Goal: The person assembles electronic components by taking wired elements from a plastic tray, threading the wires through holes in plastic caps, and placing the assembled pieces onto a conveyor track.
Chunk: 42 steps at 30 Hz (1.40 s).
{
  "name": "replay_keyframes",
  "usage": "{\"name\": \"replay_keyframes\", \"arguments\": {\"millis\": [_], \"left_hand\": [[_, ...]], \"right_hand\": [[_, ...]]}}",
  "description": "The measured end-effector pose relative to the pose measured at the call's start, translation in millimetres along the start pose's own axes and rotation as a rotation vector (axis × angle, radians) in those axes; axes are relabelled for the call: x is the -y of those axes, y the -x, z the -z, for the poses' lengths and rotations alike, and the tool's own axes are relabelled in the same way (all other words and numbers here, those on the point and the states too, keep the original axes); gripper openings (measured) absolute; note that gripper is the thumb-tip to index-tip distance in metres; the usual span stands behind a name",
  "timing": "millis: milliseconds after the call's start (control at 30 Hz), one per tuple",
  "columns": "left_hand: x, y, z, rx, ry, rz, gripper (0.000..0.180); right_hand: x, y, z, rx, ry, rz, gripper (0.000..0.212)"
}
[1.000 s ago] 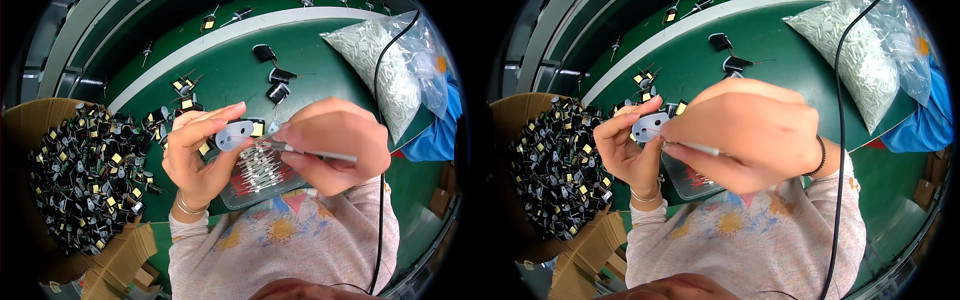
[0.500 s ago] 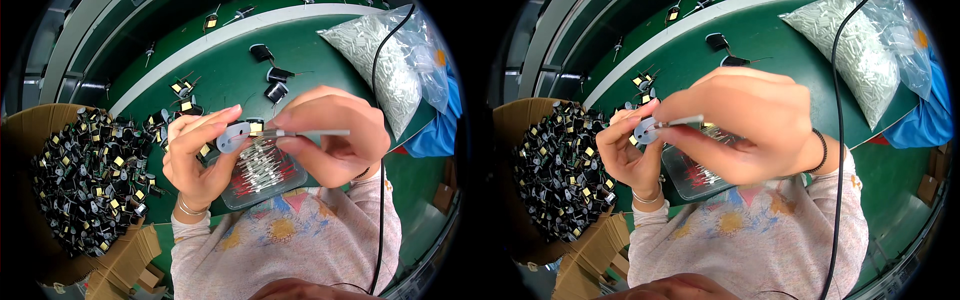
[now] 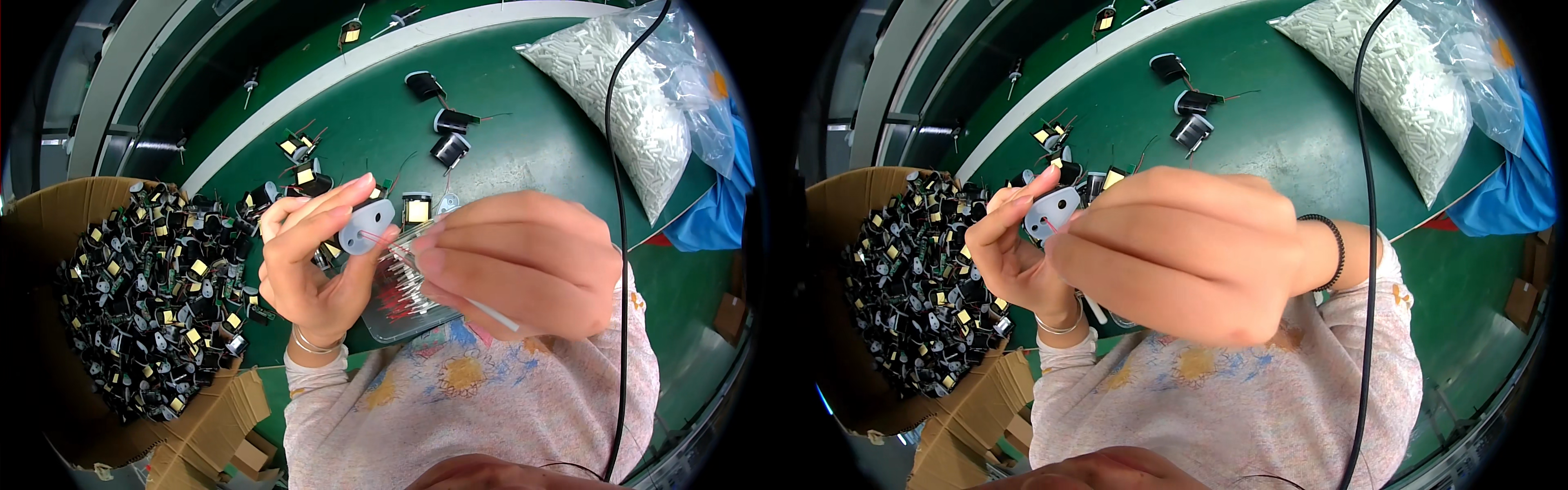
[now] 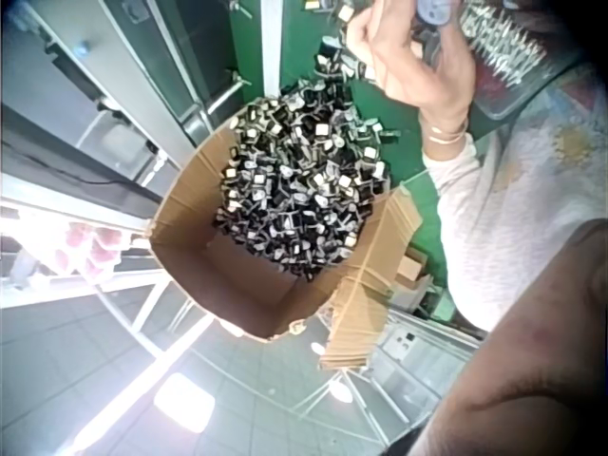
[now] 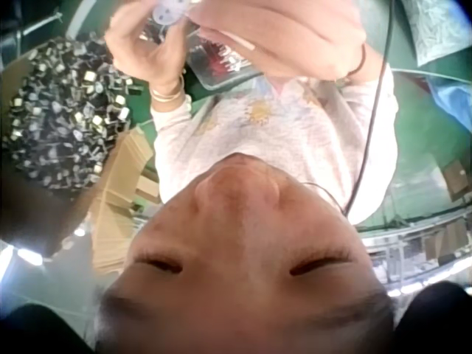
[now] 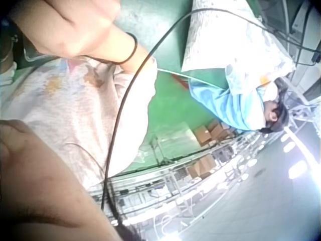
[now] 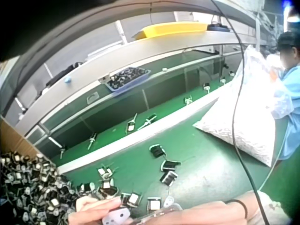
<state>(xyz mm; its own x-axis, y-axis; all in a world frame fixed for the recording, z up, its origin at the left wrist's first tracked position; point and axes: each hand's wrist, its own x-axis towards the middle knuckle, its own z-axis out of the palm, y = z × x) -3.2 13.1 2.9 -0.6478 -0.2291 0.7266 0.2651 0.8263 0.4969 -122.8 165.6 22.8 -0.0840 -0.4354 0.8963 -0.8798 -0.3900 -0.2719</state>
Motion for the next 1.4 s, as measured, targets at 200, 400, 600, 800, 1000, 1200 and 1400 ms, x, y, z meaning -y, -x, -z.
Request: {"name": "replay_keyframes", "arguments": {"millis": [200,400,600,800,1000,1200,1400], "left_hand": [[-0.9,0.7,1.6,0.007,-0.005,-0.003,0.048],[1.2,2.2,0.8,-0.037,0.061,0.005,0.049],[1.1,1.6,3.8,-0.019,-0.012,-0.029,0.047],[0.1,1.6,3.0,-0.032,-0.013,-0.022,0.046],[-2.9,0.3,5.3,-0.020,-0.020,-0.011,0.048],[-2.7,1.7,6.2,-0.035,0.004,-0.011,0.050],[-4.0,1.4,7.1,-0.019,-0.020,-0.006,0.051]], "right_hand": [[0.7,3.1,-3.5,-0.044,0.019,0.012,0.023],[4.5,3.3,-8.2,-0.090,0.053,0.023,0.020],[4.0,1.3,-8.9,-0.114,0.038,0.006,0.017],[2.9,2.2,-9.3,-0.108,0.029,0.029,0.018],[3.5,1.7,-10.1,-0.095,0.015,0.029,0.020],[4.6,1.7,-12.7,-0.148,0.027,0.045,0.019],[4.1,1.9,-8.9,-0.110,0.019,0.065,0.017]]}}
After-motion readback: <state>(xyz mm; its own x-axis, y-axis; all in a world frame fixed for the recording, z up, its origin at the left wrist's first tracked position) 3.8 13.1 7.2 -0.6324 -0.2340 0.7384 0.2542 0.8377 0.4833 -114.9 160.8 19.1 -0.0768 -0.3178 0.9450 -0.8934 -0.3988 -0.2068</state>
